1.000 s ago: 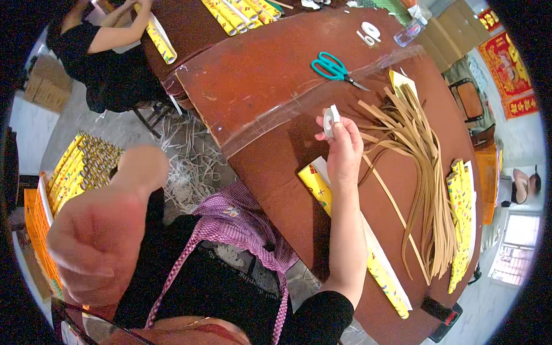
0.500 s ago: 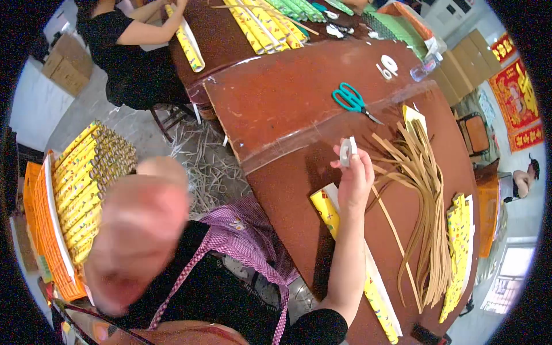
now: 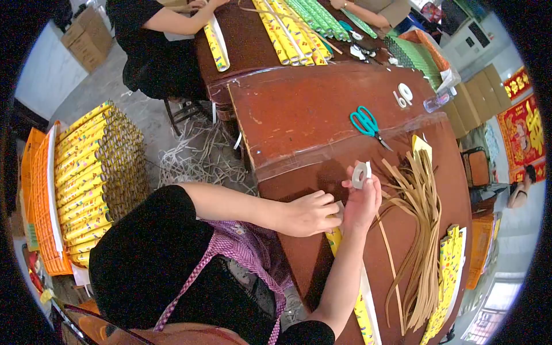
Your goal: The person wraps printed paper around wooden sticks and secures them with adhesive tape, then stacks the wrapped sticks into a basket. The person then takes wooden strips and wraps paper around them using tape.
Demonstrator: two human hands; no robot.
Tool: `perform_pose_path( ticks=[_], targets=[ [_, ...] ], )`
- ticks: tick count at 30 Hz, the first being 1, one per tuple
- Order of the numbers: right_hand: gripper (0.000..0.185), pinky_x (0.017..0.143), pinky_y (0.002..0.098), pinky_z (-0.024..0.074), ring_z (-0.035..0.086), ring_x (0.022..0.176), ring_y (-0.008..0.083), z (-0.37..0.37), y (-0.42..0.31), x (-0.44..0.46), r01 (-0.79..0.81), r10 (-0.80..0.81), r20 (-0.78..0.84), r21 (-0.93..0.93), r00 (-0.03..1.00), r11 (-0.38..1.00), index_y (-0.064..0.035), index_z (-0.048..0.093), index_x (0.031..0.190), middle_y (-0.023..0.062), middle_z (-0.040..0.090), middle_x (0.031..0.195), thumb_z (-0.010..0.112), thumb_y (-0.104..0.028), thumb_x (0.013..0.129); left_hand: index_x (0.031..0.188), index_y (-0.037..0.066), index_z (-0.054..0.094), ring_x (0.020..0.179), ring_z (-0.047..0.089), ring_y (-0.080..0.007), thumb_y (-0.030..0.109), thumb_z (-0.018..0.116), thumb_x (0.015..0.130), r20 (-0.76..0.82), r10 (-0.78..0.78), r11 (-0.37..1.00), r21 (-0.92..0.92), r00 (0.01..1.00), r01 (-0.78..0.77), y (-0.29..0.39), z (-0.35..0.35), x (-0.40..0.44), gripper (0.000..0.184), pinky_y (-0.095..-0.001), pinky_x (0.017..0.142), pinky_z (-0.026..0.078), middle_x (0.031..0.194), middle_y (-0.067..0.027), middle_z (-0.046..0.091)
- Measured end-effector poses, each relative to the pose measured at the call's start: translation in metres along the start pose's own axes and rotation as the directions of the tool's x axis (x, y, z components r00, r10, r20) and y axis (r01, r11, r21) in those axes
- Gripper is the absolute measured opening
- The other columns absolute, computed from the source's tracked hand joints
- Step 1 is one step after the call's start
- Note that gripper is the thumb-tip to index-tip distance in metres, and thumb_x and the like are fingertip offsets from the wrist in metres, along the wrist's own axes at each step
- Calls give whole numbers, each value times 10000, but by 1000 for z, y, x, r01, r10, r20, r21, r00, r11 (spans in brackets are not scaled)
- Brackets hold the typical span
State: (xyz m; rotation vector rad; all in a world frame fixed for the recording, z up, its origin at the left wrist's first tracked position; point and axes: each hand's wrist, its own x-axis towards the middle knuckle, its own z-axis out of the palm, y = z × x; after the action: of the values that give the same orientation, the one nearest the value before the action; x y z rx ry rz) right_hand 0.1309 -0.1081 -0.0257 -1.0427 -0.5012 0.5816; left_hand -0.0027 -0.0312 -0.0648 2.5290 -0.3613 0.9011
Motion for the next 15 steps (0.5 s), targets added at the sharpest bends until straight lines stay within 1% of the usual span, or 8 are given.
perform_pose_path(
  ticks=[1, 3, 7, 9, 10, 12, 13, 15],
  targets=[
    [273, 760, 354, 533, 627, 1058, 286, -1, 1, 1, 0, 0, 5, 0, 1000, 1000, 0, 576, 1095, 201, 592, 1232, 564, -228, 945, 916, 105, 587, 857, 481, -216, 237, 659, 811, -3, -2, 1000, 4, 1000, 2, -1, 1, -1, 184, -356, 755, 410, 913, -38, 528],
    [282, 760, 355, 532, 627, 1059, 293, -2, 1, 1, 4, -4, 7, 2, 1000, 1000, 1, 573, 1103, 198, 597, 1222, 569, -231, 942, 887, 107, 600, 862, 479, -216, 222, 646, 819, 59, 11, 1000, -15, 998, -10, -2, 4, -2, 141, -357, 757, 413, 887, -27, 548],
    [328, 771, 356, 526, 611, 1077, 292, -5, -3, 2, 2, -2, -1, 11, 1000, 1000, 11, 553, 1152, 194, 582, 1242, 562, -243, 945, 867, 104, 623, 857, 476, -219, 205, 632, 830, 44, 10, 998, -65, 999, -7, -4, 3, -1, 107, -362, 760, 415, 851, -9, 560],
    [404, 780, 361, 515, 590, 1094, 287, -2, -11, 3, 29, -29, -4, 30, 1000, 999, 24, 523, 1212, 188, 561, 1262, 559, -275, 944, 911, 102, 655, 875, 487, -225, 179, 621, 823, 86, -16, 989, -144, 996, 28, -3, -2, 1, 122, -370, 781, 420, 875, 0, 588],
    [478, 783, 364, 502, 575, 1099, 279, 4, -17, 1, 41, -42, -46, -14, 998, 999, 31, 501, 1252, 176, 551, 1269, 571, -317, 931, 911, 102, 655, 875, 487, -225, 179, 621, 823, 82, -14, 989, -144, 997, 26, -4, -2, 0, 122, -370, 781, 420, 875, 0, 588],
    [499, 781, 364, 501, 578, 1095, 275, 11, -31, -4, 74, -74, -28, -25, 997, 997, 30, 500, 1258, 172, 554, 1263, 582, -331, 922, 973, 98, 676, 899, 499, -232, 158, 607, 814, 31, 18, 992, -122, 999, -14, -6, 1, -2, 183, -371, 805, 427, 920, -2, 612],
    [520, 779, 364, 500, 580, 1092, 272, 13, -38, -6, 104, -104, -10, -31, 995, 994, 28, 499, 1263, 168, 557, 1258, 592, -345, 914, 973, 98, 676, 899, 499, -232, 158, 607, 814, 27, 23, 993, -120, 999, -19, -6, -1, -1, 183, -371, 805, 427, 920, -2, 612],
    [532, 778, 362, 497, 580, 1094, 261, 12, -51, -15, 92, -92, -22, -10, 995, 996, 23, 504, 1268, 166, 554, 1262, 604, -352, 904, 1015, 100, 680, 919, 508, -240, 137, 590, 813, 90, 35, 996, -86, 995, -27, -6, -3, 0, 224, -374, 821, 431, 955, -11, 626]
  ],
)
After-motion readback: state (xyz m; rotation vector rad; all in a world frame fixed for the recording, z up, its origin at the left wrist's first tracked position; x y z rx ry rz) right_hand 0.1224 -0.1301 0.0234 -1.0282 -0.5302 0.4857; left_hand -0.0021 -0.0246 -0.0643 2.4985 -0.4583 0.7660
